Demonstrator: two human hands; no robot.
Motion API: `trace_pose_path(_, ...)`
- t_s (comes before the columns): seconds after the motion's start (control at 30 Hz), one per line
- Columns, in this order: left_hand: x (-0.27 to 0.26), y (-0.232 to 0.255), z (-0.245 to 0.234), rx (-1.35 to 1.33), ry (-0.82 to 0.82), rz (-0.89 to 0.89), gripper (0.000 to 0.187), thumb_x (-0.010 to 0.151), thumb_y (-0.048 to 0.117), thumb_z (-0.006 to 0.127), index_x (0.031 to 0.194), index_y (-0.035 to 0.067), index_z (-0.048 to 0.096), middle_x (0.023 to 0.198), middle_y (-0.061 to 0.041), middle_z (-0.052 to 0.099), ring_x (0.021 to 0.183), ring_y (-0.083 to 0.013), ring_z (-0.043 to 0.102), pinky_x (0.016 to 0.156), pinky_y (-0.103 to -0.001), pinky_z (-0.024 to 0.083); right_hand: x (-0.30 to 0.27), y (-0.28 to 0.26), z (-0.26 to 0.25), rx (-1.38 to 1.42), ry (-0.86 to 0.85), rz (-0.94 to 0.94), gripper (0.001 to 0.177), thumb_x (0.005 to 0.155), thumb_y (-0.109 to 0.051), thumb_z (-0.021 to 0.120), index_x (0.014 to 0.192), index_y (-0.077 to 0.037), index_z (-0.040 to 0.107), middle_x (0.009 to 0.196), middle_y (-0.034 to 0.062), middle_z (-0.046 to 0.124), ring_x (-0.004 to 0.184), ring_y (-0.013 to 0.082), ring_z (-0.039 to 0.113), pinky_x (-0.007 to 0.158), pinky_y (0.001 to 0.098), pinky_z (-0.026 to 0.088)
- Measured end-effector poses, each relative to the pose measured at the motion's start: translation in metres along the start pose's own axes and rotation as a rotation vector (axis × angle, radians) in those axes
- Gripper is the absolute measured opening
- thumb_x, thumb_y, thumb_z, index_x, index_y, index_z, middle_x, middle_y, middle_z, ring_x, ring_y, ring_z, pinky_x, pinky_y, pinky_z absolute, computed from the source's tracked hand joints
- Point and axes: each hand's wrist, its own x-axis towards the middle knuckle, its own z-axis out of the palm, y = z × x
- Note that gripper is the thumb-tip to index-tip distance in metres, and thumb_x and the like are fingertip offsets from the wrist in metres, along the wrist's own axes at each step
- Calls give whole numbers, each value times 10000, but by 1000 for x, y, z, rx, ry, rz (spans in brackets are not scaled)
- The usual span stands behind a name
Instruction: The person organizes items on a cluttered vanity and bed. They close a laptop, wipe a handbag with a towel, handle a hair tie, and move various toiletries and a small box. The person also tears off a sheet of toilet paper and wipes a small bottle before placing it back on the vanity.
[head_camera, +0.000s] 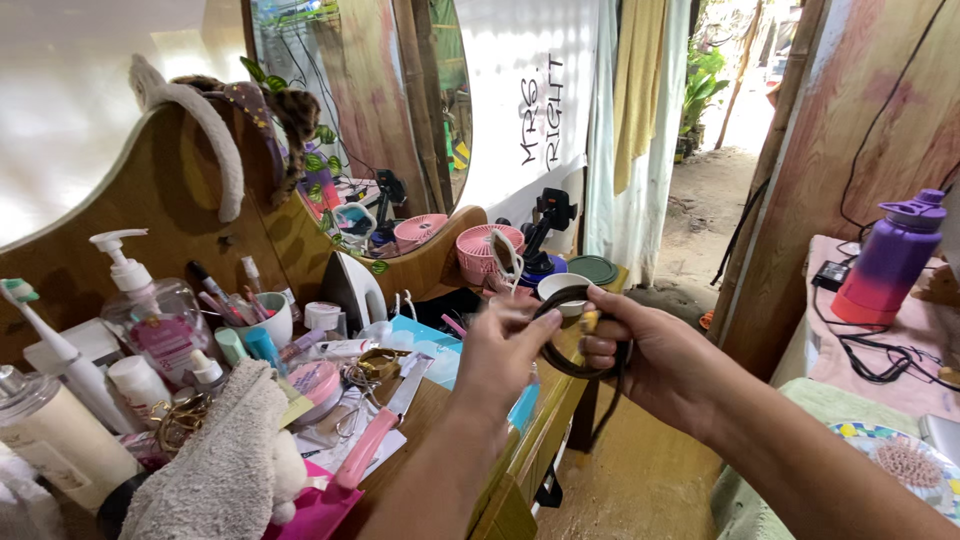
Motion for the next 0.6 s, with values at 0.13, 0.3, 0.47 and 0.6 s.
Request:
trace_pose_path(0.13,-19,-1,6,634,172,696,299,922,442,711,911,144,695,1084,-67,621,1018,-223,628,825,-409,502,-1,0,10,-135,66,-36,340,1016,-337,567,849,-45,614,667,1,543,579,114,433,549,271,428)
trace_pose_path(0.3,-28,10,3,849,93,747,243,898,303,655,862,70,713,1118,-122,599,1038,-299,592,866,-500,434,-3,-5,12,-183,178,62,343,1022,-346,545,864,-54,632,676,6,554,603,131,475,629,281,453)
trace_pose_path(0.47,-13,26,-22,972,202,658,276,973,288,545,908,74,707,1078,-72,598,1011,-250,601,857,-502,440,-5,-18,-7,-255,185,54,340,1036,-352,560,825,-88,601,610,-53,409,557,118,363,598,279,365)
trace_pose_path(0.6,-14,18,-15,961,42,527,287,1000,322,516,1041,97,689,1077,-83,608,986,-249,601,879,-528,398,-7,-12,-11,-232,122,136,395,1035,-405,503,764,-118,525,590,-56,337,531,119,310,578,291,379)
